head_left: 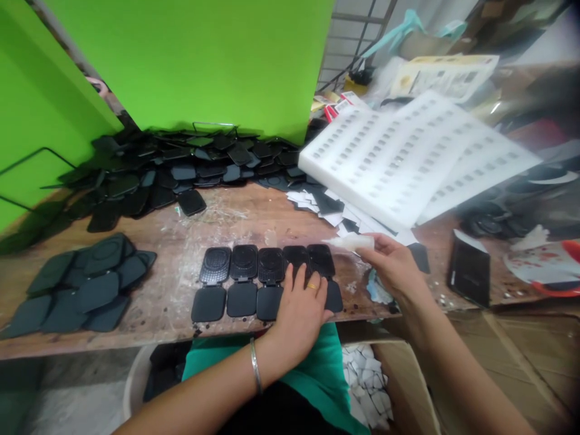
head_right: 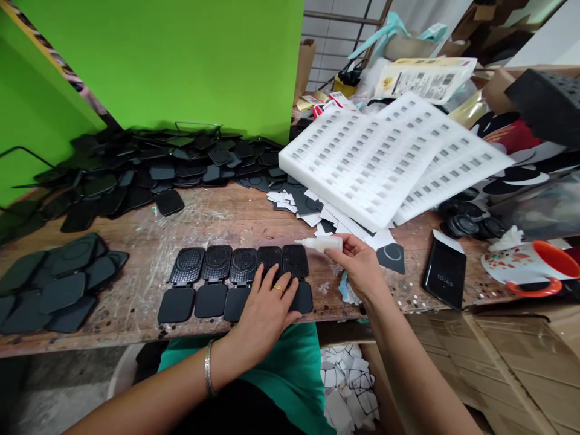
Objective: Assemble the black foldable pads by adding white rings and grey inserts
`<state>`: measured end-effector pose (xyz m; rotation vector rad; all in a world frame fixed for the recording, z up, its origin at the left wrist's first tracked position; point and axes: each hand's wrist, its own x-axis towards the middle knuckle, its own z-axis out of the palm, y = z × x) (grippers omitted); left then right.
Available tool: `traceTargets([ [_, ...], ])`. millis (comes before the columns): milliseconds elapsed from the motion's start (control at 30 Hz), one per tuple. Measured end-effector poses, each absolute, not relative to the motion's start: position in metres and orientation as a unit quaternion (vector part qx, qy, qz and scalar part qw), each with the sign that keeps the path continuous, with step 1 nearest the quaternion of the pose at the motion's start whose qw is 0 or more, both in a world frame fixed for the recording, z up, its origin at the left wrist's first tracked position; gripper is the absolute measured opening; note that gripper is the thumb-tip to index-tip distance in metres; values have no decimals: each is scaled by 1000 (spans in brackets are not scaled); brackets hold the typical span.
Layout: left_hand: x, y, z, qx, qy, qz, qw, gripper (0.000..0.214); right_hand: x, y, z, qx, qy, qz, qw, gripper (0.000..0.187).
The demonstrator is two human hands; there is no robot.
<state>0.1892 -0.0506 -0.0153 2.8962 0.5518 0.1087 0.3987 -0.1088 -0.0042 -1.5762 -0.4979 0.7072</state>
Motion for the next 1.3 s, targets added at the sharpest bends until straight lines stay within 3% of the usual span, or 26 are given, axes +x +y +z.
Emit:
traceTargets([
  [533,189,-51,-15,978,181,42,93,57,400,-83,-9,-772,-352,196,492,30],
  [967,190,-51,-20,979,182,45,84,57,402,-73,-13,-782,-382,173,460,27],
  [1300,191,-50,-18,979,180,50,80,55,388,-73,7,-790,-462,68,398,21],
])
